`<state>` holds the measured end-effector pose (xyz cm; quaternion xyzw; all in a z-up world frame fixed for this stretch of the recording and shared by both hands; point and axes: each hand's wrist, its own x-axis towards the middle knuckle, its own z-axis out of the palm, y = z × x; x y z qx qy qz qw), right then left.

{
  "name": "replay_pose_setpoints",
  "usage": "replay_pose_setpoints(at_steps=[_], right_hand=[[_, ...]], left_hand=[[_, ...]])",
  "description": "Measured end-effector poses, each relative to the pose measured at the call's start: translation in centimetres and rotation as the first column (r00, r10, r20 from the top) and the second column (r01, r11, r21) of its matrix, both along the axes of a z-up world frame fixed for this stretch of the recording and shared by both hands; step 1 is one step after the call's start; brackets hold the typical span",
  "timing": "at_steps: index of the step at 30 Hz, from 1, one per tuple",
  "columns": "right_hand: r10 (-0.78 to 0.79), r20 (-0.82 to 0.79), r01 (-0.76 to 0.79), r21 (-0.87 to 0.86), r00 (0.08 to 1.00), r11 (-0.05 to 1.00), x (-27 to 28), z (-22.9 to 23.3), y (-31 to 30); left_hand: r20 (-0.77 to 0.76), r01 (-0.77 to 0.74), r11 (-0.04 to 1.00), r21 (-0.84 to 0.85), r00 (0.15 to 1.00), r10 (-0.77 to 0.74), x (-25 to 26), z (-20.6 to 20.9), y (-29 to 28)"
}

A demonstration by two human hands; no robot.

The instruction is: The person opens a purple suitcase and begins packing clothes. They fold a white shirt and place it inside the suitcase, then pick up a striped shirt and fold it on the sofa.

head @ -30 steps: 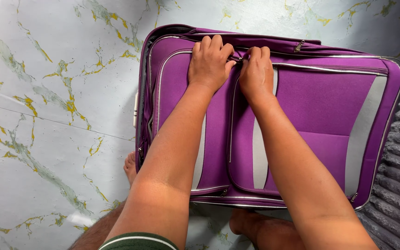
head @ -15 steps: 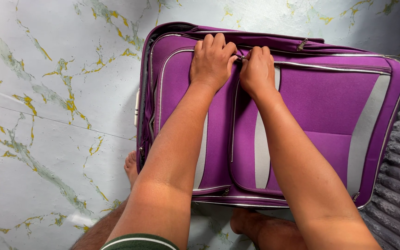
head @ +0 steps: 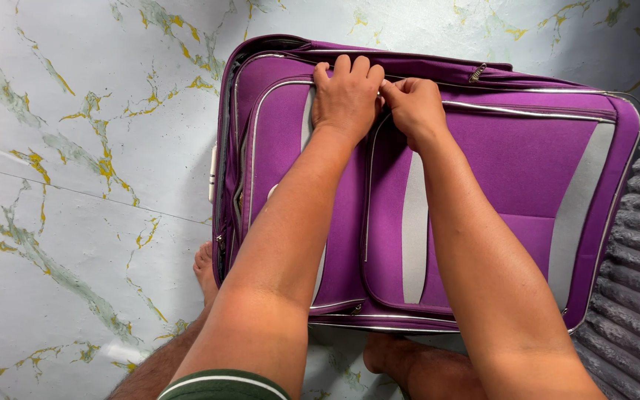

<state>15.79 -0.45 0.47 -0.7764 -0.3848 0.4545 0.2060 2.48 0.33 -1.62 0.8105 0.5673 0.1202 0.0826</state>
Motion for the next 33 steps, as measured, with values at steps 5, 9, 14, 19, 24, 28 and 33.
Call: replay_pose_setpoints(at_steps=[5,9,14,19,24,28,33], right_hand=[[0.027,-0.206,-0.001,0.125,0.978,0.992,1.1,-1.9,-0.2],[0.087,-0.163,-0.059,0.168,0.983,0.984,0.4,-0.5,-1.3],[0.076,0.069,-0.087,0.176,0.995,0.981,-1.4,-1.0,-2.0],[0.041,0.046,-0.049,0.185,0.998,0.982,-1.3,-2.3,-2.1],[0.085,0.084,-0.101,0.201,0.993,0.974,-1.2,-2.5,-2.2],[0.104,0.173,-0.115,0.06,0.98,0.991,-3.6,-0.4,-2.2],[0.332,0.618,-0.581,0.256,0.713,0.772,-10.1,-2.1,-4.5]], left_hand=[[0.021,0.005,0.997,0.073,1.0,-0.007,-0.4,-0.2,-0.3],[0.097,-0.007,0.997,0.078,0.995,-0.001,-0.6,-0.4,-0.4],[0.131,-0.091,0.989,-0.115,0.986,0.106,-0.1,0.4,0.3],[0.053,-0.299,0.903,-0.309,0.942,0.33,0.0,1.9,2.5],[0.004,-0.522,0.786,-0.33,0.832,0.554,-4.2,3.8,2.7],[0.108,-0.558,0.799,-0.224,0.801,0.589,-5.2,2.4,1.9],[0.322,-0.41,0.82,-0.398,0.775,0.544,-7.5,0.7,1.3]])
